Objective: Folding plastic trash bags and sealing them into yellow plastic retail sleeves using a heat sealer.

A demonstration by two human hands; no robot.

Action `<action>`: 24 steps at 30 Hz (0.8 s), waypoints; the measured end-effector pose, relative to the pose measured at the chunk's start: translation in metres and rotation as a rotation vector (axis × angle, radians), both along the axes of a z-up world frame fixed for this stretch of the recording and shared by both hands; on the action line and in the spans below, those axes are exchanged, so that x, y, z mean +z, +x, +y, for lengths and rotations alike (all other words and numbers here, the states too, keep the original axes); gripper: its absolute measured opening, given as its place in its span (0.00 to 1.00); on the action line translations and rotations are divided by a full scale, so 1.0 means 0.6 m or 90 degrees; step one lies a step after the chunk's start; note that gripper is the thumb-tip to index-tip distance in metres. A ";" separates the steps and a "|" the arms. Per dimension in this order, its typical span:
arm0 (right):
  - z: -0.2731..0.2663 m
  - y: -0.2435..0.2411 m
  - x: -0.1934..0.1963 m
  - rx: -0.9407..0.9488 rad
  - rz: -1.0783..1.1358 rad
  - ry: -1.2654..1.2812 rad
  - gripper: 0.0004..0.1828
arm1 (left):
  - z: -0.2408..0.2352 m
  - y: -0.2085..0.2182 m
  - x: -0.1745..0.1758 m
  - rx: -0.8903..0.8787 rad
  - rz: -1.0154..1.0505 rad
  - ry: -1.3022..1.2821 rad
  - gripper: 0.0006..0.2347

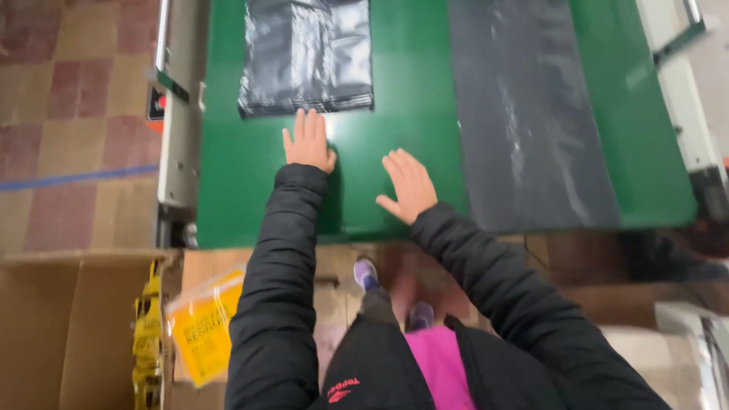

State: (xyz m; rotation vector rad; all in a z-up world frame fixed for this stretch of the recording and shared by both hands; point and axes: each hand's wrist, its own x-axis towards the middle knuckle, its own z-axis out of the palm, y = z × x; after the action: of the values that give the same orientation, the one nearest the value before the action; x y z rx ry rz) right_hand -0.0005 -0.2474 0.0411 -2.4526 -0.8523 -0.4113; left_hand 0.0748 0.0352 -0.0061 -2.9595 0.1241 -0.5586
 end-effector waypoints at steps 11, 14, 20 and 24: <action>0.158 0.431 -0.053 0.049 0.038 -0.182 0.49 | 0.127 0.180 0.002 -0.115 0.168 -0.193 0.44; 0.164 0.426 -0.064 0.039 0.008 -0.169 0.34 | 0.120 0.174 -0.007 -0.145 0.142 -0.217 0.43; 0.140 0.403 -0.032 0.063 -0.093 -0.117 0.22 | 0.190 0.158 -0.027 -0.115 -0.021 -0.166 0.22; 0.016 0.287 -0.009 0.168 0.084 -0.091 0.23 | 0.245 0.043 0.045 -0.245 0.127 -0.225 0.10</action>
State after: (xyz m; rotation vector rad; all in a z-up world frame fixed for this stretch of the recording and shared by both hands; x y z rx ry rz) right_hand 0.1716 -0.2380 0.0356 -2.4184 -1.1627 -0.0941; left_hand 0.1005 0.1819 0.0211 -3.3512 0.6953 -0.3485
